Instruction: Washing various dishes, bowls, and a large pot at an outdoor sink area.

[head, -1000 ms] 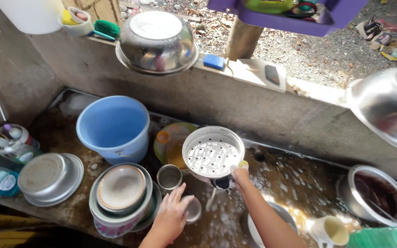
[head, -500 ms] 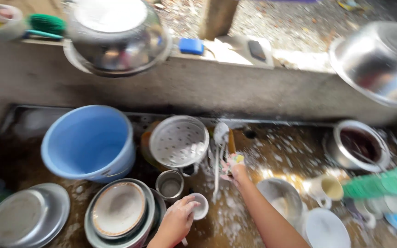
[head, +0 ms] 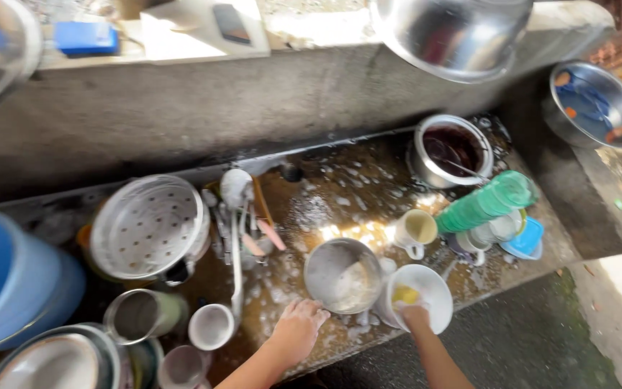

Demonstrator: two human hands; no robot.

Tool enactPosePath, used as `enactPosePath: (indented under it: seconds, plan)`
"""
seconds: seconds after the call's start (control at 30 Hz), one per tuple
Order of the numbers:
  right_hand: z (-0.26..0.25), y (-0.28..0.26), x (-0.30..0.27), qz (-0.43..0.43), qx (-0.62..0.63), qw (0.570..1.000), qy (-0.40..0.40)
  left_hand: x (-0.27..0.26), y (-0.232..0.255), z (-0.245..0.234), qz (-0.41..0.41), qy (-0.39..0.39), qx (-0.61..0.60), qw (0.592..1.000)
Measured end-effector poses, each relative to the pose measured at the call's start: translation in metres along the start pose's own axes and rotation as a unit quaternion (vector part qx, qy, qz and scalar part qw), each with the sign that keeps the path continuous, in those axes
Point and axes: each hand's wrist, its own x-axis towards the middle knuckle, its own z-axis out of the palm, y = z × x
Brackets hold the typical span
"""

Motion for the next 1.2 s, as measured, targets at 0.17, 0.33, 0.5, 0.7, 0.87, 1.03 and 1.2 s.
enactPosePath:
  seconds: [0.17,0.33,0.5,0.7,0.87,1.03,1.2]
  plan:
    - [0.009,-0.017,-0.012,-0.048,-0.456,0.885,-0.072,0.074,0.015,0.048,0.001,-0.198,0.227,0.954]
    - [0.007,-0.024,0.000,-0.096,-0.459,0.871,-0.148,0.098,0.013,0.062,-0.084,-0.294,0.230,0.924]
    - [0.018,0.041,0.047,-0.135,-0.466,0.854,-0.189,0.133,0.044,0.014,-0.226,-0.141,0.065,0.961]
    - [0.010,0.012,0.041,0.079,-0.104,0.962,-0.238,0.150,0.022,-0.025,-0.283,0.191,-0.520,0.783]
    - [-0.037,-0.146,-0.047,-0.174,0.115,0.964,-0.163,0.128,0.070,-0.070,-0.303,0.177,-0.546,0.761]
    - [-0.054,-0.310,-0.165,-0.520,-0.193,0.831,-0.046,0.111,0.102,-0.056,-0.308,0.132,-0.424,0.841]
    - [-0.012,-0.343,-0.127,-0.547,-0.246,0.796,-0.077,0.071,0.107,-0.058,-0.291,0.179,-0.545,0.766]
